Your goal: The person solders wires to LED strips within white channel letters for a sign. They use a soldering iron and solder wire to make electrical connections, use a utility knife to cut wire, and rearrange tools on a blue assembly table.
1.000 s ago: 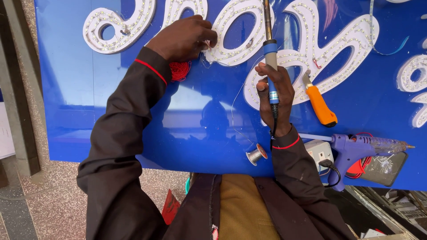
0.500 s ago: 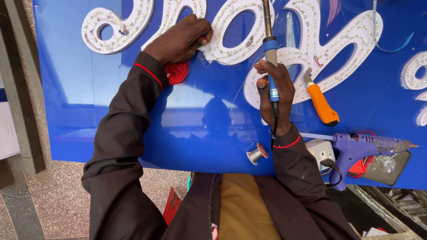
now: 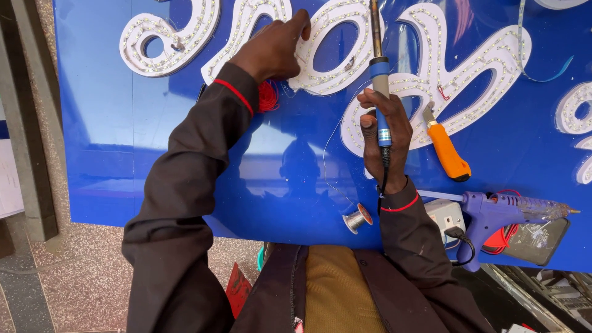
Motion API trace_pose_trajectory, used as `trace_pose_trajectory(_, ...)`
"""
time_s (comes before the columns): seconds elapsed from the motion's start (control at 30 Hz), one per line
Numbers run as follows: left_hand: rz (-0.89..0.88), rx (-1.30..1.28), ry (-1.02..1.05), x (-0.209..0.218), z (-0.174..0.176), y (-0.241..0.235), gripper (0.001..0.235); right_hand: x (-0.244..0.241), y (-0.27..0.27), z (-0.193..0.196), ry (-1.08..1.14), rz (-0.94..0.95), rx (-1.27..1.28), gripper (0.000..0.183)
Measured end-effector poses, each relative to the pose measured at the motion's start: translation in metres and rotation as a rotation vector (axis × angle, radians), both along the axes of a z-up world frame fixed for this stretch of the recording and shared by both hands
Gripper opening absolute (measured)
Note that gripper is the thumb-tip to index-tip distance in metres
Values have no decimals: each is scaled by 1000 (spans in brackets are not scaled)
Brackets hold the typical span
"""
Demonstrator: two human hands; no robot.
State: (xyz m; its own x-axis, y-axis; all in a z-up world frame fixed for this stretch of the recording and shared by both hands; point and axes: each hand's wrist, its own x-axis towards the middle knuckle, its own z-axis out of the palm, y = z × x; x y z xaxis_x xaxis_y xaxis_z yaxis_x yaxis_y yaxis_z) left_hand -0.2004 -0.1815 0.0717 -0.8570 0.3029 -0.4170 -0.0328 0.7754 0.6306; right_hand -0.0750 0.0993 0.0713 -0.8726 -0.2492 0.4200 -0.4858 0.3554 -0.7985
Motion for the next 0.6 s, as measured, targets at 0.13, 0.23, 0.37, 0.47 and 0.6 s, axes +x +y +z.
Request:
trace_pose_trajectory(0.13,-36,32,134,-10,-35,-3,63,1,1,2,-16,-17,-19,44)
trace_pose_trajectory(0.23,55,38,213,11,-26,-15,50,3,2,2,-2,-14,-36,41)
trace_pose_trajectory(0.37,175,396,320,73,-11,-17,40,3,0,6,32,-28,5,37)
trace_pose_trajectory(0.47,275,640,398,122,-18,13,20,4,-4,4,47,-8,26,26)
trace_pose_trajectory(0.6,380,824,487,158,-37,56,8,16,-17,-4,-28,74,-39,26)
